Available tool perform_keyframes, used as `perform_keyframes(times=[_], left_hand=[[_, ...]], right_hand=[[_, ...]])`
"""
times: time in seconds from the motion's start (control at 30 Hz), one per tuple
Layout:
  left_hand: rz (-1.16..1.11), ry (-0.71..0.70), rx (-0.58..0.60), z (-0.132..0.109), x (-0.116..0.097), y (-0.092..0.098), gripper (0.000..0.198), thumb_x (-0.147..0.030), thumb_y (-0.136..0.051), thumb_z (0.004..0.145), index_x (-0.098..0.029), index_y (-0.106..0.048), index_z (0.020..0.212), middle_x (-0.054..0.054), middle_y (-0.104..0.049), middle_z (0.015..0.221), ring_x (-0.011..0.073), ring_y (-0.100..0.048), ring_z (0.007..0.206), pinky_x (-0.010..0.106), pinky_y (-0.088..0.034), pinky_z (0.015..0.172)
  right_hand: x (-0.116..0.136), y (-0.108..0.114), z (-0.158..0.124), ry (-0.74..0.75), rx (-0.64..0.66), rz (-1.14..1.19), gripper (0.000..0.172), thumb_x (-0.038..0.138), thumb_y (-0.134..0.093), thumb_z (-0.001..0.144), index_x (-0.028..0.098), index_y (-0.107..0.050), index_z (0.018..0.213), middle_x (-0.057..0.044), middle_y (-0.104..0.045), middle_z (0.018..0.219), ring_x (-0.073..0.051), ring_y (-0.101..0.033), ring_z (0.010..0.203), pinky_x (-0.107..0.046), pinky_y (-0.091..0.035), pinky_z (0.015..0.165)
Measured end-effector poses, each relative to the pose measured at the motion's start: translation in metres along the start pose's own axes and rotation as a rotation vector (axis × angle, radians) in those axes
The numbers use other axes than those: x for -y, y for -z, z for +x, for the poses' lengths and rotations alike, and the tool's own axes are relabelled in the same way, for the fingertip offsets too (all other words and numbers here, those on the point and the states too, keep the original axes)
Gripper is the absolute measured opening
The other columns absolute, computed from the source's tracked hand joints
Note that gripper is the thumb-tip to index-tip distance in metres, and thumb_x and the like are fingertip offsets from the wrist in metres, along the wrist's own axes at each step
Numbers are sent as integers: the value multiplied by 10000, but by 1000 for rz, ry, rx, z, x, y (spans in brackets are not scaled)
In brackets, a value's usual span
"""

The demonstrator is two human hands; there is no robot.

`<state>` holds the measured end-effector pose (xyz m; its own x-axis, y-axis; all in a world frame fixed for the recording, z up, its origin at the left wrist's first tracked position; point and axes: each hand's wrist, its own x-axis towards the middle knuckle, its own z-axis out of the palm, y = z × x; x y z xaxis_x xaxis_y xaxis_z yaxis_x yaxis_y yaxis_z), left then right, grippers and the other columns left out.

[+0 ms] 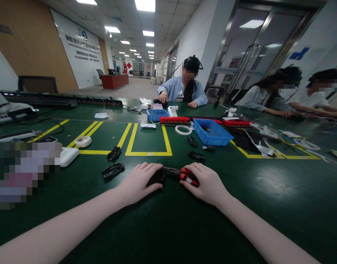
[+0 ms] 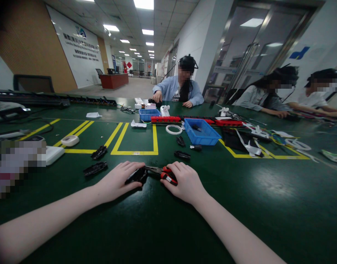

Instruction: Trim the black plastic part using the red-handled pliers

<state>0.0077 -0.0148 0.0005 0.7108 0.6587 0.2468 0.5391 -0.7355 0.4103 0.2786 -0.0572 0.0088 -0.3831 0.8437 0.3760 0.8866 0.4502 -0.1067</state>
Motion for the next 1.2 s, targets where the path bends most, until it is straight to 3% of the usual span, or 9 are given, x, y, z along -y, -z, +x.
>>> perform_keyframes(times=[0.4,0.67,0.9,1.2], left_hand=[[14,-23,2,0,-1,0,524,-415,-570,950,-242,-402,1416,78,-545,1409,282,-530,1204,463,-436,1006],[12,-15,8,1,0,0,530,-418,-570,948,-250,-397,1421,82,-542,1412,283,-529,1210,467,-437,1006],[13,-16,-1,0,-1,0,527,-411,-564,951,-262,-397,1428,85,-546,1407,283,-539,1199,465,-440,1000],[16,-29,9,0,0,-1,533,-414,-557,956,-252,-389,1435,95,-534,1424,284,-529,1214,465,-438,1005]], right_hand=[[-1,-1,0,-19,25,0,343,428,-621,861,195,-609,1113,-98,-665,1065,-246,-642,930,-389,-529,797],[-3,-4,-2,11,-54,6,448,425,-644,841,191,-579,1217,-139,-585,1289,-281,-624,1084,-440,-538,889],[-1,-2,0,-10,-16,-39,328,418,-658,827,197,-625,1068,-107,-672,1050,-263,-632,925,-415,-520,791],[-2,-2,0,15,-42,-87,347,406,-658,830,182,-618,1092,-127,-667,1097,-296,-604,1026,-440,-467,869]])
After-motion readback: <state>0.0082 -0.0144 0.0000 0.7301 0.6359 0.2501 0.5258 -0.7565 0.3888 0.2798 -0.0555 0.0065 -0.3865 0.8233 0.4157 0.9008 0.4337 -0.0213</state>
